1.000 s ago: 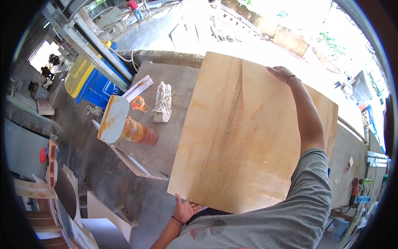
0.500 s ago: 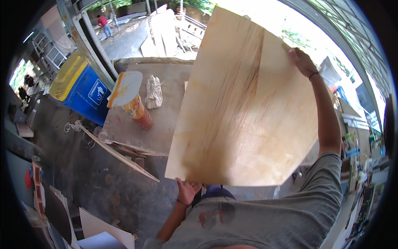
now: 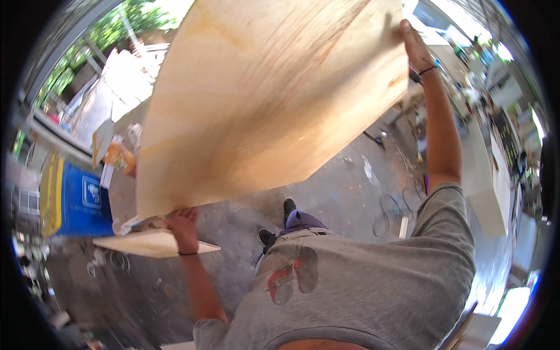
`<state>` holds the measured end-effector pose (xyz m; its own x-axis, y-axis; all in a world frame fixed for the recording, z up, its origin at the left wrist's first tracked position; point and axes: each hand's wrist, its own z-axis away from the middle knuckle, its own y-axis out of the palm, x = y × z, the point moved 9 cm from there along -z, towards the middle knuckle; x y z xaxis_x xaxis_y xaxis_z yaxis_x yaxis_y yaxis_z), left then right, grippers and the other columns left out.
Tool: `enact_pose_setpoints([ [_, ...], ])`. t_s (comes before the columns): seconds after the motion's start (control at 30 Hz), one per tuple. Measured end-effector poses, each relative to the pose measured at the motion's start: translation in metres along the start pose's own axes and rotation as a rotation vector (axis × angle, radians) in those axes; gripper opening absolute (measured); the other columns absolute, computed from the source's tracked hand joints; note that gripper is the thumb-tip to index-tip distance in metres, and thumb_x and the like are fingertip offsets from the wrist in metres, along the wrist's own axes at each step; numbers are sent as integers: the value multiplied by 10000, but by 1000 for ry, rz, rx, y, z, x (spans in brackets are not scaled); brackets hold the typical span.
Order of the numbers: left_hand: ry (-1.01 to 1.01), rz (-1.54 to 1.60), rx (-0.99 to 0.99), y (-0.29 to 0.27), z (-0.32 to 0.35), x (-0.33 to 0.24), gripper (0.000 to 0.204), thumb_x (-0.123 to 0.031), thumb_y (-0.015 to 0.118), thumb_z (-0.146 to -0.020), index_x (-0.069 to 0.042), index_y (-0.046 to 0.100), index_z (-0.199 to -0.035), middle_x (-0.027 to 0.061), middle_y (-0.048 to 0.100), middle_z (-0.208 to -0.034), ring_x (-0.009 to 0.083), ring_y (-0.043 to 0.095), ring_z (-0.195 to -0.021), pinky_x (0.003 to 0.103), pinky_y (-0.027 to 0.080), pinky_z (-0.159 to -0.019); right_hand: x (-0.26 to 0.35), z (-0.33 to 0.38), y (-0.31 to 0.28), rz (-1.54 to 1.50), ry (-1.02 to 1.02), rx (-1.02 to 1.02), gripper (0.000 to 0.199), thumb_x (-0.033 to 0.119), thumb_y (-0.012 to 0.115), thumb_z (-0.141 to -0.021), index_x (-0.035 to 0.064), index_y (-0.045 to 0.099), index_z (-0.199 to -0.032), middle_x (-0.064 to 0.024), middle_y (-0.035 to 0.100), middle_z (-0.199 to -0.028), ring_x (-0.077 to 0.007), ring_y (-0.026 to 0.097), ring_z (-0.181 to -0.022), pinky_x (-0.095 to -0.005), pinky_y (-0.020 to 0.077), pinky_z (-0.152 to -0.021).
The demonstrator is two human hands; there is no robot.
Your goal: The person sands a piece of wood with a blue sanding block, then pours a liquid finish from a bottle onto the wood and spreads it across the surface with a plastic spreader.
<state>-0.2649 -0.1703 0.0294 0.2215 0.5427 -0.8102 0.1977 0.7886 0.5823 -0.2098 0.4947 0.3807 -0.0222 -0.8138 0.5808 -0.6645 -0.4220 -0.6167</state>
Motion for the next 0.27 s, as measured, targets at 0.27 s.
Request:
enact_pose_setpoints([
  [0.27,2,-484,-5,53,-27,-24,915,-785,363,-717,-139,277,-1359,100,463,-1273,274,438,-1168,408,296,-997,-163,195,-78,-337,357,-156,793,628,283,-870,-41,408,-1278,-186,377,-1355,-272,295,-1293,-335,190,-1069],
])
